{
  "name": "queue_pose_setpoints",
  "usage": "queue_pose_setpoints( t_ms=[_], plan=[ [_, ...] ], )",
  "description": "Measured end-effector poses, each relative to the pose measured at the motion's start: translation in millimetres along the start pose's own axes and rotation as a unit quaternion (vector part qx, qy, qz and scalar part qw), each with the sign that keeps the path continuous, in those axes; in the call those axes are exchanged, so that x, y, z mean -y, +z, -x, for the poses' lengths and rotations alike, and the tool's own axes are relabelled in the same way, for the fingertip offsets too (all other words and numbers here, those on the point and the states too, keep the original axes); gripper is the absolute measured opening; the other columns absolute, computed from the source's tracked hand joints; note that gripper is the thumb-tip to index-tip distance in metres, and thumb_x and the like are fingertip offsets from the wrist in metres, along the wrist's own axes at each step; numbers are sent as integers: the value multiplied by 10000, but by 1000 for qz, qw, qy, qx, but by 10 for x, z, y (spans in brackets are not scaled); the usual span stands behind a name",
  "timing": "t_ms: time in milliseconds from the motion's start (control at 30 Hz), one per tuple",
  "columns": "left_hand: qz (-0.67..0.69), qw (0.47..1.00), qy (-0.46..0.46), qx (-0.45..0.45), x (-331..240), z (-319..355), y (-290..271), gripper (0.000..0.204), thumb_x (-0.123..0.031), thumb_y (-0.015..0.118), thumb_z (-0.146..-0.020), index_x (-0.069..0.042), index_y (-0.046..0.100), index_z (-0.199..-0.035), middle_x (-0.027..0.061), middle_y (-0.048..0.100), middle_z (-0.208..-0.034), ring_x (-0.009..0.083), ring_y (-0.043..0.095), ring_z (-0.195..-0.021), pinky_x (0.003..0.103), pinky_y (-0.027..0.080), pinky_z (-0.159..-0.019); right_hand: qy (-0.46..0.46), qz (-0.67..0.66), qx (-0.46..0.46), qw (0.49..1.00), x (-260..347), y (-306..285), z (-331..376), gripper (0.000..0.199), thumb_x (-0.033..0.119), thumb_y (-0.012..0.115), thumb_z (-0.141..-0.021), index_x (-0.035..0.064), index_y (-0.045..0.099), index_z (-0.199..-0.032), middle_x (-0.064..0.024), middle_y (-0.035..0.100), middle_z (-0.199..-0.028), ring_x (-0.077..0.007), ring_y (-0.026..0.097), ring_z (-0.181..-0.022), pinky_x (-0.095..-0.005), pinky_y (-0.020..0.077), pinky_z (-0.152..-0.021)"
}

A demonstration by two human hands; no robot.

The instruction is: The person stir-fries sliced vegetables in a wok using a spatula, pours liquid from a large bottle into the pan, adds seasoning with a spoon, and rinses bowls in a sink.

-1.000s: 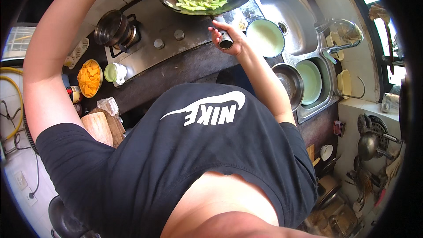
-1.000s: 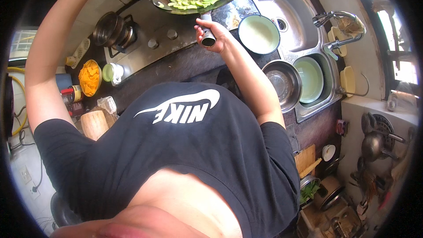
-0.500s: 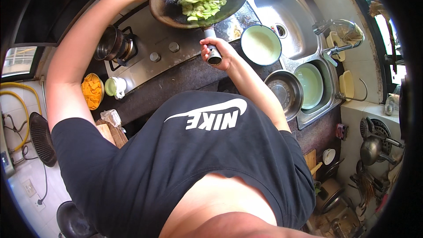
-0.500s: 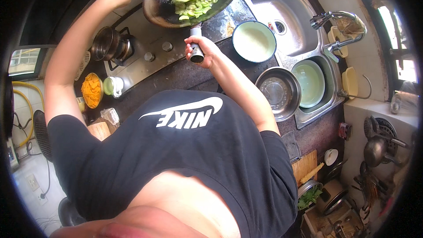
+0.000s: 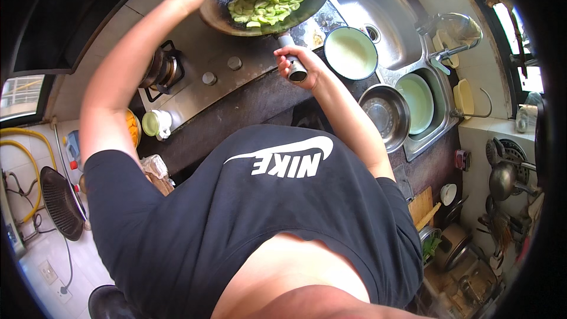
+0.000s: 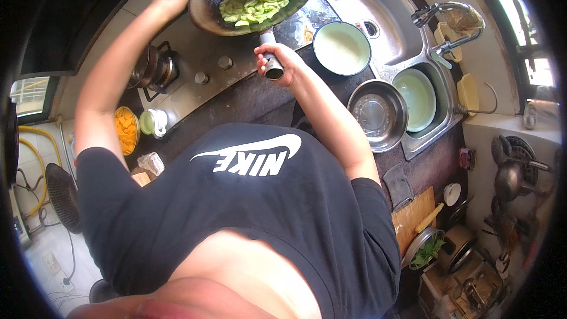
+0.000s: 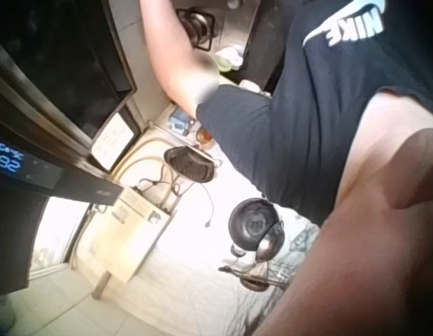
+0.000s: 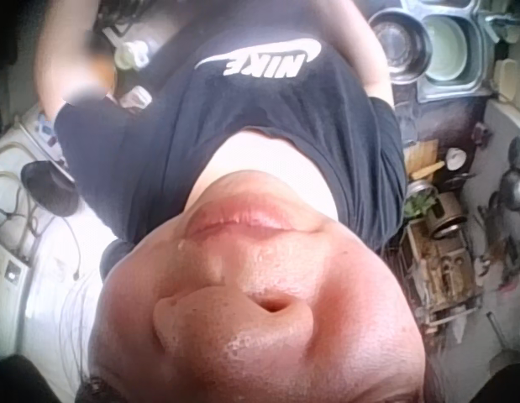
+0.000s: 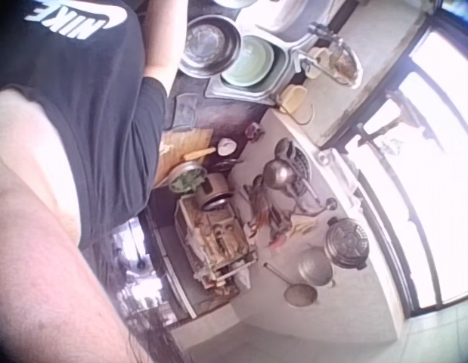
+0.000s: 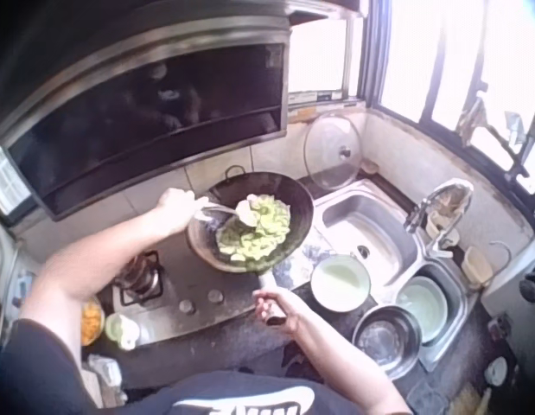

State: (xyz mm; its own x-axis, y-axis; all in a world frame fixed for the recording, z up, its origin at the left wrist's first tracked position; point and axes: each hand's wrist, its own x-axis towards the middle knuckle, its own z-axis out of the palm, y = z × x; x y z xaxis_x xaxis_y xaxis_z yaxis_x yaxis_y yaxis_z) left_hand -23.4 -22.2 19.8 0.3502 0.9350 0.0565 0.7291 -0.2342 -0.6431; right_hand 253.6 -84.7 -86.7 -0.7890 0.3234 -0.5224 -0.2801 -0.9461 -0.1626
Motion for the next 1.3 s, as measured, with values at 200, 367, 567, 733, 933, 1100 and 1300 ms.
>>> queue_pose_setpoints(
  t_ms=[200, 367, 567, 733, 933, 1100, 1300],
  plan=[
    [46, 967, 67, 240, 296, 121, -1445, 189, -106, 521, -589, -127, 605, -757, 89, 598, -728, 257, 578, -718, 363, 446, -579, -28, -13, 7, 1000, 3, -72, 4, 92, 58, 529, -734, 1, 463, -758, -24, 483, -602, -85, 483, -480, -204, 406, -401],
    [140, 915, 88, 369, 204, 56, -1270, 191, -88, 539, -632, -59, 592, -813, 120, 579, -691, 228, 572, -626, 332, 446, -519, -13, -17, 24, 999, -39, -2, -62, 81, 52, 520, -732, 5, 458, -755, -23, 485, -611, -79, 477, -477, -202, 410, -404],
    [303, 947, -60, 87, -390, -149, 135, 190, -57, 493, -604, 36, 588, -739, 202, 584, -677, 284, 587, -621, 354, 473, -567, 11, -24, 26, 999, -107, 8, -97, 92, 51, 520, -728, 28, 434, -708, -13, 475, -581, -75, 459, -449, -198, 393, -398],
    [503, 756, -221, 357, 580, -17, -285, 66, -73, 522, -697, -56, 565, -745, 69, 503, -564, 155, 463, -422, 292, 356, -358, 22, -37, 15, 999, -83, 96, -66, 100, 60, 512, -727, 48, 419, -691, -2, 460, -558, -76, 450, -430, -211, 393, -392],
    [130, 972, 16, 194, 713, 210, -530, 182, -92, 516, -674, -83, 612, -829, 109, 592, -693, 218, 572, -601, 323, 442, -508, 9, -34, -3, 999, -62, 46, -73, 91, 65, 510, -722, 47, 423, -705, -6, 462, -564, -79, 454, -439, -215, 395, -397],
    [30, 982, -34, 186, 312, 62, -189, 243, -88, 473, -739, -127, 589, -949, 118, 592, -883, 261, 577, -807, 346, 467, -679, 0, -24, -15, 1000, -79, 74, -71, 108, 66, 516, -723, 50, 413, -694, -10, 465, -566, -83, 447, -444, -223, 393, -407],
    [127, 989, -70, 23, -231, -58, 48, 453, -39, 481, -701, -194, 481, -1127, 108, 569, -772, 254, 580, -712, 355, 476, -615, -9, -16, -15, 1000, -91, 68, -81, 92, 62, 523, -728, 25, 440, -746, -17, 467, -593, -82, 455, -456, -215, 399, -416]
  ],
)
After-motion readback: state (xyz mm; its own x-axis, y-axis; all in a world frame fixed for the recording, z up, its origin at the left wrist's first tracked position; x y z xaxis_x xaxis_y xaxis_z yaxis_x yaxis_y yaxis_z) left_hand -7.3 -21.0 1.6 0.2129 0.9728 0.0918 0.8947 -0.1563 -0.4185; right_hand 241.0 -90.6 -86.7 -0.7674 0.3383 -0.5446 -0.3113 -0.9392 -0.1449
